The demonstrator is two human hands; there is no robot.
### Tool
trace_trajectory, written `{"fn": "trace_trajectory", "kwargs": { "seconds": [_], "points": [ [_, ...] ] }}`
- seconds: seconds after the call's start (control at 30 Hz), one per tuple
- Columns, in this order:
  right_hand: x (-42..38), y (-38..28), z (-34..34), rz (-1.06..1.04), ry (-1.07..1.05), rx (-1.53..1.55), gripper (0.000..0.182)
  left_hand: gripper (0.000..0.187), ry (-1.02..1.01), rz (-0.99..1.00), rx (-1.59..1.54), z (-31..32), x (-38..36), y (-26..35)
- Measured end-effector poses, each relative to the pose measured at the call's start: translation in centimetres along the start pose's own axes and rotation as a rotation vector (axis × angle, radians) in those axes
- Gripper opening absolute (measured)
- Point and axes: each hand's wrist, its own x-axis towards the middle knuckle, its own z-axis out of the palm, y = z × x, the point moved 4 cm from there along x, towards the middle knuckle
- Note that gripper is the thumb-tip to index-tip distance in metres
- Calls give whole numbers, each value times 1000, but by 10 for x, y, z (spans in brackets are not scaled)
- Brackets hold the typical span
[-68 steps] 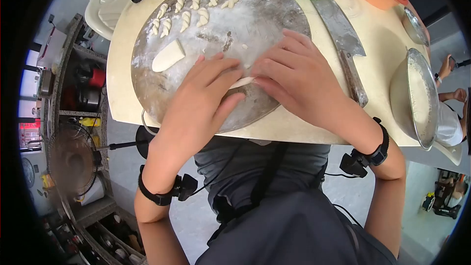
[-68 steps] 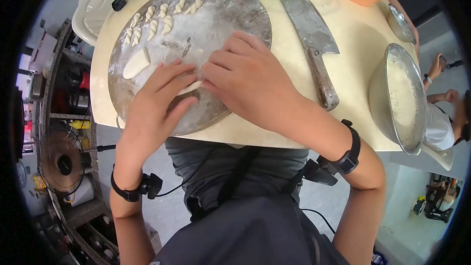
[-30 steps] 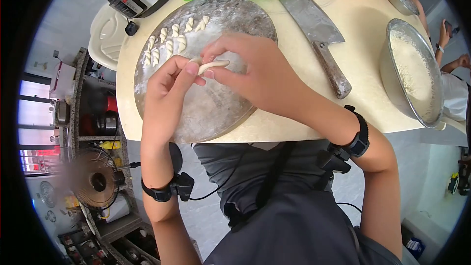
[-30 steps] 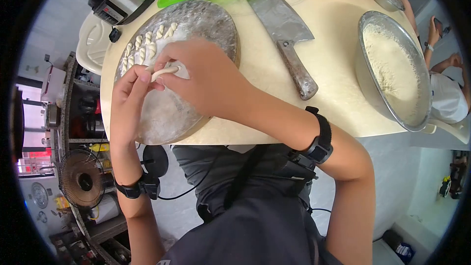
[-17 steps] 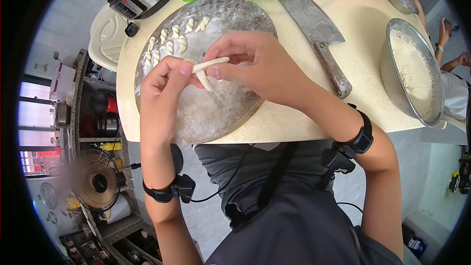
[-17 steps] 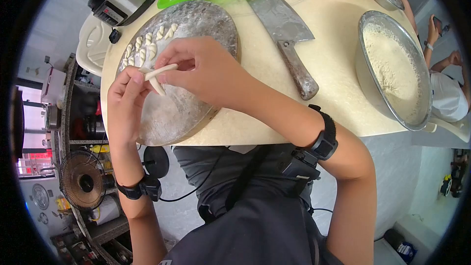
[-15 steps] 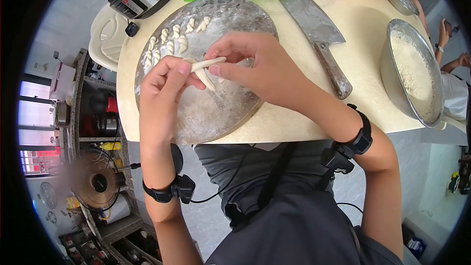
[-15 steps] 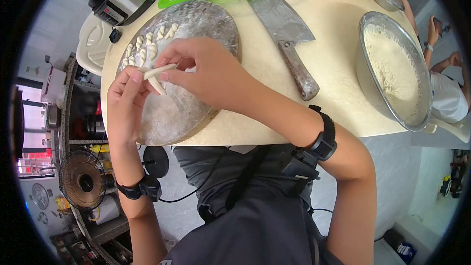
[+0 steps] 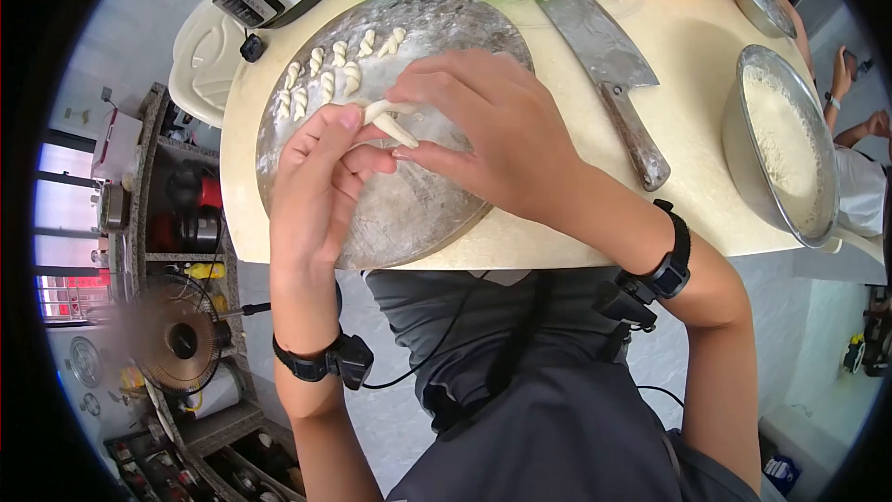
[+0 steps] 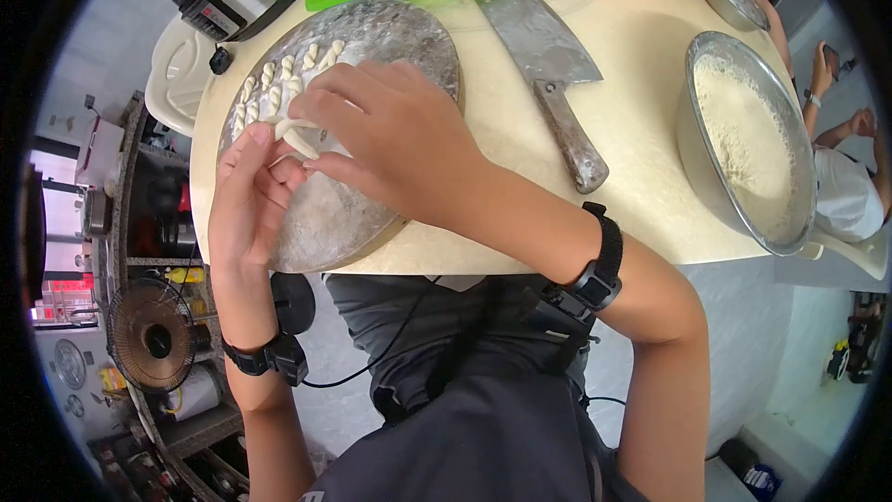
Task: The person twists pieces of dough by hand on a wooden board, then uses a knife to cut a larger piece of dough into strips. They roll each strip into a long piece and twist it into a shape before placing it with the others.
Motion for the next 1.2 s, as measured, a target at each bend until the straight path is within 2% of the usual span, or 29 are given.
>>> {"fn": "trace_trajectory", "kwargs": {
  "seconds": [0.17, 0.27, 0.37, 0.47, 0.67, 0.77, 0.87, 1.2],
  "points": [
    [0, 1, -1, -14, 12, -2, 31, 25, 0, -16, -10, 5, 0, 0],
    [-1, 4, 3, 10, 39, 102, 22, 24, -10, 4, 3, 4, 1, 0],
    [-4, 8, 3, 216, -69, 240, 25, 23, 18, 34, 27, 3, 2, -1],
    [0, 7, 0, 551, -150, 546, 23, 22, 46, 63, 66, 9, 1, 1],
    [-8, 19, 12, 811, -91, 1041, 21, 21, 29, 107, 74, 10, 1, 2],
    [-11, 23, 17, 831, -69, 1101, 23, 19, 22, 118, 60, 6, 2, 2],
    [-11, 23, 17, 879, -157, 1125, 22, 19, 38, 124, 64, 2, 4, 2],
    [-13, 24, 20, 845, -153, 935, 23, 24, 87, 73, 139, -1, 6, 0]
  ]
}}
